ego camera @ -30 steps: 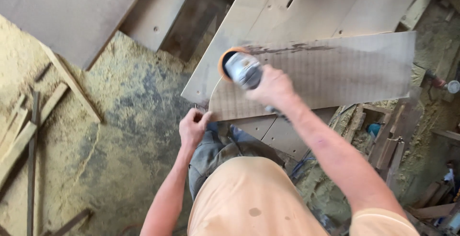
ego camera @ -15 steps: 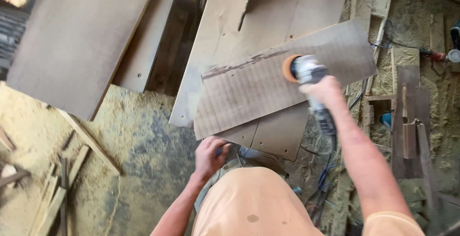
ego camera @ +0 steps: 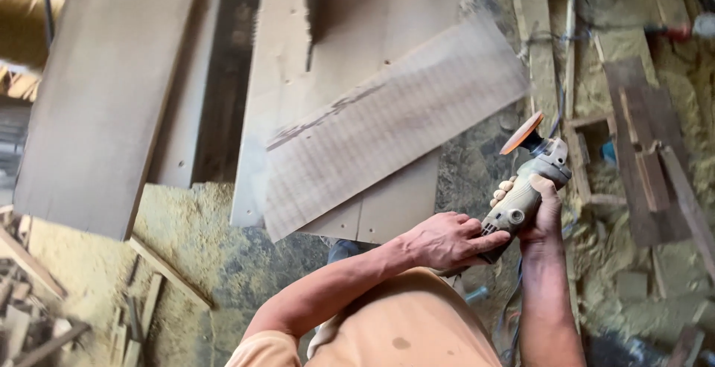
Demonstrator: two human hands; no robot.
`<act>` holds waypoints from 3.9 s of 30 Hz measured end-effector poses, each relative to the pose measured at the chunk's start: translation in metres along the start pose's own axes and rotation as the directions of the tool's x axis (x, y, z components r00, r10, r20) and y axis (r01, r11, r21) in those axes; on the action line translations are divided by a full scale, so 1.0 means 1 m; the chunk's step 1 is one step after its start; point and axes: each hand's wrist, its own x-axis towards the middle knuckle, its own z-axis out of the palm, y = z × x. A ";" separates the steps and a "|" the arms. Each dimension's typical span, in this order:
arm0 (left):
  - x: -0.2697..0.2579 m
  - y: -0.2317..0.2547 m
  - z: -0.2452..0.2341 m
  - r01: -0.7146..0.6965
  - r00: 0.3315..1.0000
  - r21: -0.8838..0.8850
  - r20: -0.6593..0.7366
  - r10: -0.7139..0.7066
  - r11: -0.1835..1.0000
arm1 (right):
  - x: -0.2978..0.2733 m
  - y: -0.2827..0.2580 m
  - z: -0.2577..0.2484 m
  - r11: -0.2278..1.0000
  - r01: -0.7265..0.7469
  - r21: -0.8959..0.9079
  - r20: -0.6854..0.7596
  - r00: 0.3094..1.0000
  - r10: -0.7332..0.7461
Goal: The person uses an angle grinder with a sanding disc to sand the edges and surface of a rectangular wooden board. They hold the board with one hand and move the tool along the edges and across the face, then flip the board to sand the other side.
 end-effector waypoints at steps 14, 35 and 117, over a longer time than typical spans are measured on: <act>-0.218 -0.049 -0.127 0.817 0.256 0.560 -0.567 -0.783 -0.138 | -0.020 -0.011 -0.132 0.994 0.090 0.067 -0.234 0.970 -0.072; -0.168 0.079 -0.301 0.943 -0.210 -0.194 0.283 -0.936 -0.271 | -0.011 -0.049 -0.093 0.985 0.070 -0.161 -0.263 0.958 -0.111; -0.284 -0.032 -0.169 0.905 0.422 0.388 -0.768 -0.482 0.175 | -0.057 0.122 0.190 -0.736 0.316 -0.599 0.170 0.948 0.269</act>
